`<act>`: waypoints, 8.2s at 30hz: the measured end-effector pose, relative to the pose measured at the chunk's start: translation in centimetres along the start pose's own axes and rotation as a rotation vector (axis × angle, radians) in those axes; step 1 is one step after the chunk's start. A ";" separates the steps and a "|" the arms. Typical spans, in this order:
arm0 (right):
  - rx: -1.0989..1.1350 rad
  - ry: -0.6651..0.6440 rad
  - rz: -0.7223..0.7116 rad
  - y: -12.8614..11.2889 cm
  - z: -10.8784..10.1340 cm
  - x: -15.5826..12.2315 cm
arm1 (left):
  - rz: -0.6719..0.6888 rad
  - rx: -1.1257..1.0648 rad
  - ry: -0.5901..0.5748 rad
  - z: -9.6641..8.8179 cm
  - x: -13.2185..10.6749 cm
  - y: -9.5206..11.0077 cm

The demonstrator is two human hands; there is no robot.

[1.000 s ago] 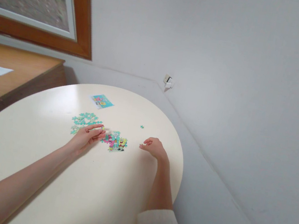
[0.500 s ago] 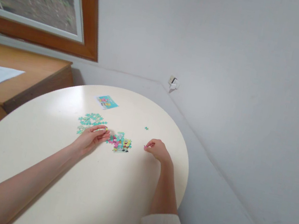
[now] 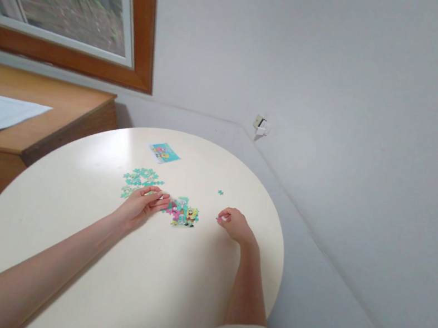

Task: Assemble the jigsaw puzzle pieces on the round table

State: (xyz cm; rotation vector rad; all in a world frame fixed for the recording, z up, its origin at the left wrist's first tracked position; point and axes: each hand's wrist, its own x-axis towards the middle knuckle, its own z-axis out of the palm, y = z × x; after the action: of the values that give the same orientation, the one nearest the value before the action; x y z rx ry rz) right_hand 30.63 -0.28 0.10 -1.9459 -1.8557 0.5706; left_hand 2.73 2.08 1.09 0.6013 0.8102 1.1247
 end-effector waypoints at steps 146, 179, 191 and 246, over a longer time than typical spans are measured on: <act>0.994 -0.134 -0.098 -9.0 5.3 -0.5 | 0.349 0.699 -0.125 0.5 -0.2 -1.4; 0.561 0.117 -0.301 -8.6 6.1 -0.1 | 0.351 0.881 -0.118 0.4 -0.4 -0.9; 0.401 0.148 -0.310 -7.6 6.4 0.4 | 0.367 1.187 -0.118 -0.1 -0.4 -0.9; 0.228 0.114 -0.379 -8.3 6.8 0.2 | 0.487 1.638 -0.191 0.8 -1.7 -1.3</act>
State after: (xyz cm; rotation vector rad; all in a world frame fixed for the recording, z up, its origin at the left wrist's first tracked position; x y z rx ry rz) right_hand 19.95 0.27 -1.13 -1.4064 -1.9256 0.5129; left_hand 3.73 0.01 0.98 2.3080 1.3658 0.5618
